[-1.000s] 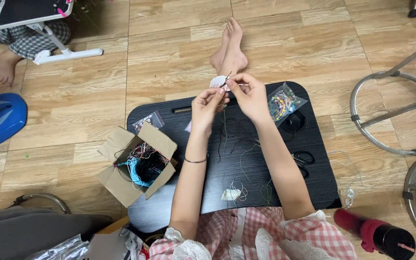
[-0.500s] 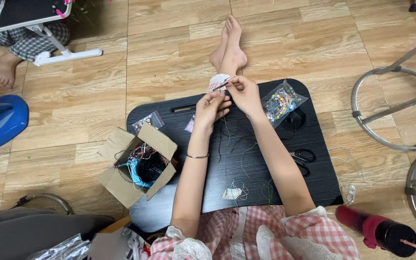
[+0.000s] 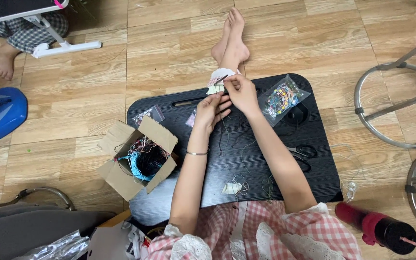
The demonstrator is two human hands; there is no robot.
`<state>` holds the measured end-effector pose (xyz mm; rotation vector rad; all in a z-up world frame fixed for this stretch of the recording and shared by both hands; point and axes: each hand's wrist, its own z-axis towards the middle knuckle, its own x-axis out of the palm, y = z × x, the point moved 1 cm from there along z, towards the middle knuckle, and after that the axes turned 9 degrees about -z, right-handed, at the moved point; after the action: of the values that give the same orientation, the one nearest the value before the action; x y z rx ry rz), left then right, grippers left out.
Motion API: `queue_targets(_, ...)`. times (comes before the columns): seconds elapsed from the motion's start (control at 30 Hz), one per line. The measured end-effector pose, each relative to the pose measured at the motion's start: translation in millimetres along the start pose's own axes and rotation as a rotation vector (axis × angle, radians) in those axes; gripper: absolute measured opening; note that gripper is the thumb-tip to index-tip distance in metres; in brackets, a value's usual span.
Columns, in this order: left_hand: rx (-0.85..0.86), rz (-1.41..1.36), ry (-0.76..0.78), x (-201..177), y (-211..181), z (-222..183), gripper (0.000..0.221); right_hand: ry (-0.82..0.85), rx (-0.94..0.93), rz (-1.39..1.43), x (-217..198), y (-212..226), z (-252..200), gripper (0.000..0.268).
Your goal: Tying a series of knots along a green cord while sitting on the floor using a lap desk
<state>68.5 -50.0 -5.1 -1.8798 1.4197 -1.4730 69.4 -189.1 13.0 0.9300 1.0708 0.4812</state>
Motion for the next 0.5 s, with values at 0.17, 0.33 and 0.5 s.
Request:
queue_targets(0.17, -0.081, -0.095, 0.128, -19, 20, -33, 0.033, 0.067, -0.092, 0.033, -31, 18, -39, 0.013)
queue_targets(0.33, -0.073, -0.089, 0.131, -16, 17, -63, 0.032, 0.147, -0.111, 0.076, -40, 32, -94, 0.015)
queue_targets(0.5, -0.073, -0.084, 0.098, -23, 23, -54, 0.033, 0.041, -0.224, 0.142, -25, 21, -108, 0.018)
